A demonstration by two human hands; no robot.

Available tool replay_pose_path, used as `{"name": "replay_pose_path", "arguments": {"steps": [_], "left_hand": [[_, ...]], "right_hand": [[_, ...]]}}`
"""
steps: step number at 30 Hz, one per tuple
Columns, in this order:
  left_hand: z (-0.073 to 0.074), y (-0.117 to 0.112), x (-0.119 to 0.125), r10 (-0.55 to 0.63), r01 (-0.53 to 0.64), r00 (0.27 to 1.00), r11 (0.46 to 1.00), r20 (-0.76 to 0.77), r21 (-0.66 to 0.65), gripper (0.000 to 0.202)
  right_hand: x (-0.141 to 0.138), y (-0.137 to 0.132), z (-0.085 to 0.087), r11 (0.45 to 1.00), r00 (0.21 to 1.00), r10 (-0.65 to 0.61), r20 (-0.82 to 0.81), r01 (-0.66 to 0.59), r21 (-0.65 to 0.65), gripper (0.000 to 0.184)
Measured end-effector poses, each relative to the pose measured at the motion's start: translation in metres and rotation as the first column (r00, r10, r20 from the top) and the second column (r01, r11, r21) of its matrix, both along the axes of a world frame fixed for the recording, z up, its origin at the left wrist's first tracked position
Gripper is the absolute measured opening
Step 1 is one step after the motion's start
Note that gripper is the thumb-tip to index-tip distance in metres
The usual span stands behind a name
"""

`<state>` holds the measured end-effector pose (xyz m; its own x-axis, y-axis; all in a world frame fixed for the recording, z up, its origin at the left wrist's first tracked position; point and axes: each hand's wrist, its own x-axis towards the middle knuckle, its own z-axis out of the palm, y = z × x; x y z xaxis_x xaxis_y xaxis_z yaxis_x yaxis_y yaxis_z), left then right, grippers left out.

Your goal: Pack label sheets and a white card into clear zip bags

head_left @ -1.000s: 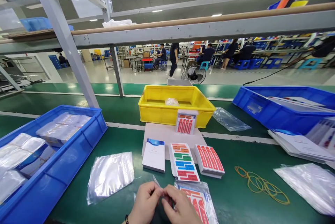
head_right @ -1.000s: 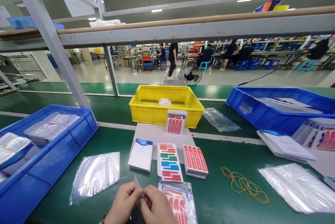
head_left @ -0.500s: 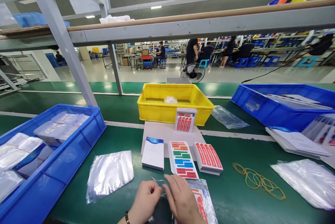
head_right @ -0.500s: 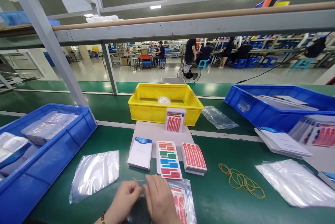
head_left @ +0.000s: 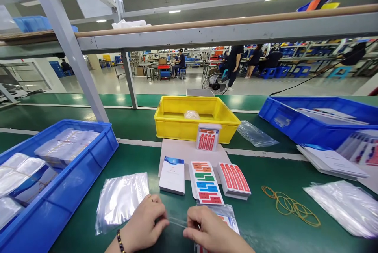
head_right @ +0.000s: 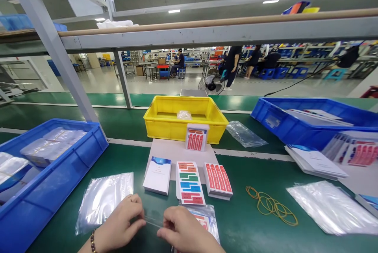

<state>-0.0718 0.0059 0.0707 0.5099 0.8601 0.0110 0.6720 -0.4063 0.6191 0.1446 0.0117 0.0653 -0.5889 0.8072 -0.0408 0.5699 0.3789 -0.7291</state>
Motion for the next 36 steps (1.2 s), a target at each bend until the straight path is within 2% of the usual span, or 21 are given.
{"name": "replay_pose_path", "arguments": {"steps": [2, 4, 5, 6, 7, 8, 9, 12, 14, 17, 19, 20, 21, 22, 24, 25, 26, 28, 31, 33, 36], "left_hand": [[-0.004, 0.000, -0.006, 0.044, -0.044, 0.999, 0.996, -0.005, -0.080, 0.010], [-0.010, 0.001, -0.007, 0.081, -0.073, 0.996, 0.982, 0.042, -0.173, 0.014], [-0.014, 0.001, -0.007, 0.107, -0.089, 0.992, 0.972, 0.073, -0.220, 0.017], [-0.018, 0.001, -0.005, 0.137, -0.106, 0.985, 0.959, 0.105, -0.264, 0.019], [-0.022, 0.001, -0.004, 0.168, -0.118, 0.976, 0.945, 0.141, -0.305, 0.020], [-0.026, 0.001, -0.002, 0.194, -0.123, 0.964, 0.932, 0.182, -0.341, 0.022], [-0.030, 0.000, 0.000, 0.222, -0.125, 0.948, 0.920, 0.228, -0.372, 0.024], [-0.041, 0.000, 0.004, 0.345, -0.136, 0.860, 0.865, 0.375, -0.483, 0.037], [-0.047, 0.002, 0.005, 0.485, -0.132, 0.739, 0.785, 0.467, -0.605, 0.047], [-0.053, 0.006, 0.007, 0.707, 0.006, 0.500, 0.575, 0.500, -0.818, 0.063], [-0.055, 0.010, 0.009, 0.787, 0.138, 0.420, 0.436, 0.451, -0.889, 0.061], [-0.055, 0.011, 0.010, 0.806, 0.184, 0.393, 0.403, 0.443, -0.896, 0.054], [-0.055, 0.012, 0.011, 0.816, 0.215, 0.364, 0.395, 0.448, -0.893, 0.043], [-0.055, 0.012, 0.011, 0.824, 0.235, 0.332, 0.400, 0.460, -0.886, 0.032], [-0.054, 0.011, 0.011, 0.838, 0.259, 0.276, 0.407, 0.471, -0.876, 0.018], [-0.053, 0.010, 0.011, 0.844, 0.270, 0.270, 0.395, 0.463, -0.878, 0.016], [-0.052, 0.009, 0.011, 0.849, 0.280, 0.278, 0.375, 0.449, -0.884, 0.017], [-0.050, 0.006, 0.012, 0.845, 0.297, 0.291, 0.366, 0.448, -0.882, 0.020], [-0.045, 0.001, 0.017, 0.795, 0.319, 0.328, 0.416, 0.511, -0.852, 0.026], [-0.041, -0.001, 0.021, 0.761, 0.327, 0.350, 0.447, 0.546, -0.832, 0.028], [-0.040, -0.003, 0.025, 0.756, 0.319, 0.374, 0.438, 0.536, -0.840, 0.031]], "right_hand": [[-0.005, 0.007, 0.000, 0.998, 1.000, 0.013, 0.012, -0.013, 0.060, 0.020], [-0.014, 0.018, -0.009, 0.968, 0.999, -0.032, 0.041, 0.021, 0.249, 0.016], [-0.019, 0.025, -0.015, 0.932, 0.994, -0.084, 0.070, 0.054, 0.359, 0.011], [-0.023, 0.032, -0.022, 0.887, 0.985, -0.141, 0.100, 0.080, 0.454, 0.014], [-0.028, 0.039, -0.029, 0.847, 0.974, -0.188, 0.127, 0.095, 0.524, 0.026], [-0.031, 0.045, -0.036, 0.819, 0.964, -0.221, 0.150, 0.100, 0.565, 0.034], [-0.034, 0.050, -0.041, 0.806, 0.957, -0.236, 0.166, 0.097, 0.584, 0.034], [-0.037, 0.056, -0.048, 0.798, 0.958, -0.227, 0.176, 0.079, 0.597, 0.008], [-0.036, 0.049, -0.042, 0.787, 0.962, -0.217, 0.167, 0.071, 0.613, 0.018], [-0.032, 0.025, -0.023, 0.782, 0.979, -0.157, 0.131, 0.042, 0.622, 0.023], [-0.028, 0.010, -0.011, 0.809, 0.993, -0.061, 0.105, -0.013, 0.588, 0.020], [-0.024, 0.005, -0.007, 0.826, 0.996, -0.020, 0.089, -0.034, 0.563, 0.020], [-0.019, 0.004, -0.004, 0.844, 0.997, -0.007, 0.079, -0.036, 0.535, 0.020], [-0.012, 0.007, -0.004, 0.865, 0.995, -0.046, 0.087, -0.004, 0.502, 0.020], [0.005, 0.023, -0.007, 0.883, 0.959, -0.239, 0.151, 0.150, 0.444, 0.022], [0.014, 0.034, -0.010, 0.873, 0.898, -0.380, 0.223, 0.269, 0.407, 0.022], [0.023, 0.045, -0.013, 0.849, 0.844, -0.470, 0.259, 0.351, 0.395, 0.024], [0.038, 0.066, -0.019, 0.801, 0.749, -0.585, 0.312, 0.472, 0.369, 0.033], [0.048, 0.082, -0.022, 0.760, 0.681, -0.649, 0.339, 0.562, 0.326, 0.046], [0.049, 0.083, -0.022, 0.746, 0.674, -0.665, 0.321, 0.592, 0.303, 0.047], [0.052, 0.079, -0.020, 0.724, 0.685, -0.689, 0.236, 0.634, 0.271, 0.040]]}}
